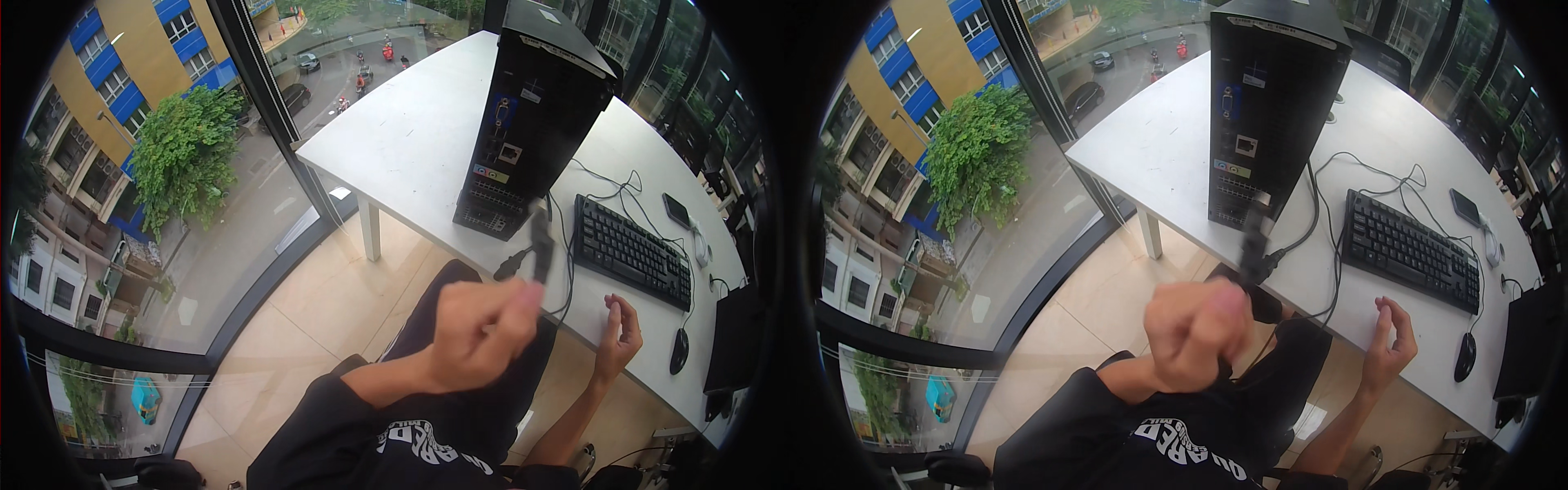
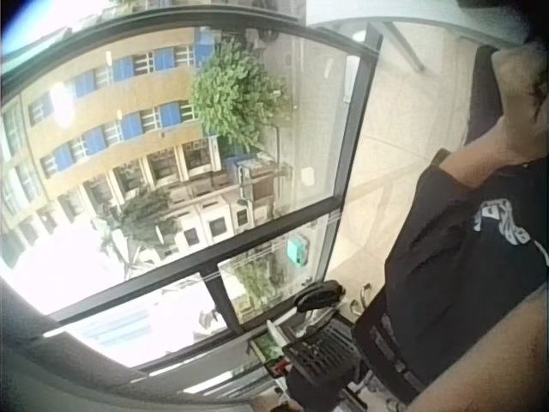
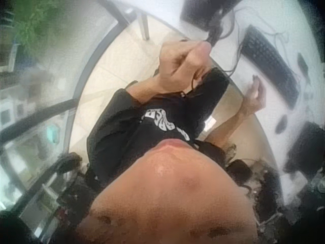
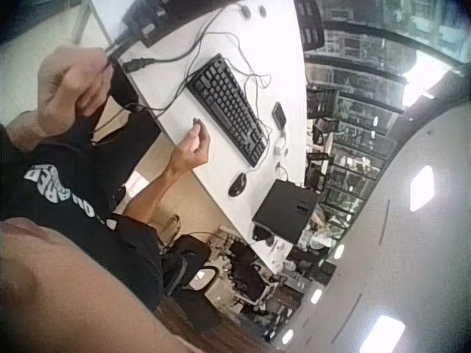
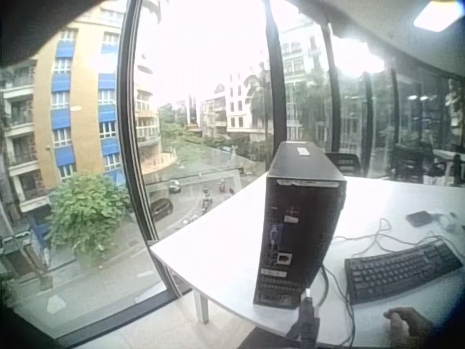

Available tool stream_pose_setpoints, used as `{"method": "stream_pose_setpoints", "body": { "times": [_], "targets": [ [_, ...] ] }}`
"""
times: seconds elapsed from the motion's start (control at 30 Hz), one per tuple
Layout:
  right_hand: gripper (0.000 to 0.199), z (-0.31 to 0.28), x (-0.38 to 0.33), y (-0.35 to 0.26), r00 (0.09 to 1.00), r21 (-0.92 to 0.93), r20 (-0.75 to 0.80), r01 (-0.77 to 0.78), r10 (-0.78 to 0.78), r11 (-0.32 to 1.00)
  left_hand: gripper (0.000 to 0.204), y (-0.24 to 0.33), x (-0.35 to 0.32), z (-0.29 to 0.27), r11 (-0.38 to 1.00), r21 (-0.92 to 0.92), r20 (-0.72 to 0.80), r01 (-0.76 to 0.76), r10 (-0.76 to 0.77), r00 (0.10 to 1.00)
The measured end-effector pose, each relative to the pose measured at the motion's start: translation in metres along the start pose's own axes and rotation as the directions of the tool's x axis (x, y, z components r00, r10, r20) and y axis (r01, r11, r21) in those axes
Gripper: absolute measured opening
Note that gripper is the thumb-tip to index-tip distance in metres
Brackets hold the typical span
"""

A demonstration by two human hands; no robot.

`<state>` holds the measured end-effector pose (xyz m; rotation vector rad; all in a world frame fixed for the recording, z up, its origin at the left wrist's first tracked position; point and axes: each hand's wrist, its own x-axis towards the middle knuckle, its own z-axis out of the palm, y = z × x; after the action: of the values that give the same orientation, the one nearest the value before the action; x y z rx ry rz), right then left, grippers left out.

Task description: Disassemble a desktop computer case and remove internal components.

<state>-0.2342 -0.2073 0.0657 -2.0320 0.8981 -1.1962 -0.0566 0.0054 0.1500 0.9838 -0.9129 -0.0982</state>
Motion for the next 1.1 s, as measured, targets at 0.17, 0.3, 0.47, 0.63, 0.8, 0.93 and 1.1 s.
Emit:
{"method": "stream_pose_setpoints", "body": {
  "times": [0.17,0.3,0.47,0.63,0.8,0.93,1.1],
  "targets": [
    [0.053,0.004,-0.032,-0.046,0.965,0.565,0.216,0.004,-0.152,0.825,0.027,-0.017,0.004,0.018,0.979,0.170,0.224,0.114,-0.151,0.963],
    [0.052,0.026,-0.052,-0.095,0.863,0.656,0.438,-0.114,-0.253,0.746,0.015,-0.030,0.001,0.025,0.960,0.257,0.339,-0.107,0.014,0.941],
    [0.021,0.001,-0.037,-0.097,0.718,0.608,0.667,-0.371,-0.198,0.702,0.010,-0.027,0.002,0.007,0.957,0.290,0.503,0.005,-0.157,0.850],
    [0.033,-0.051,0.020,-0.056,0.959,0.601,0.236,-0.272,0.158,0.752,0.006,-0.024,0.004,0.000,0.953,0.284,0.222,0.110,-0.177,0.959],
    [0.033,-0.093,0.090,0.017,0.936,0.296,0.081,-0.350,0.342,0.889,0.016,-0.044,0.012,-0.008,0.898,0.440,0.017,-0.008,0.001,1.000],
    [0.034,-0.106,0.130,0.074,0.903,0.212,0.207,-0.416,0.376,0.884,0.059,-0.068,0.020,-0.016,0.801,0.593,-0.059,-0.075,0.136,0.989],
    [0.044,-0.105,0.165,0.116,0.900,0.080,0.092,-0.433,0.426,0.898,0.098,-0.088,0.051,-0.005,0.685,0.716,-0.155,-0.133,0.342,0.927]
  ]
}}
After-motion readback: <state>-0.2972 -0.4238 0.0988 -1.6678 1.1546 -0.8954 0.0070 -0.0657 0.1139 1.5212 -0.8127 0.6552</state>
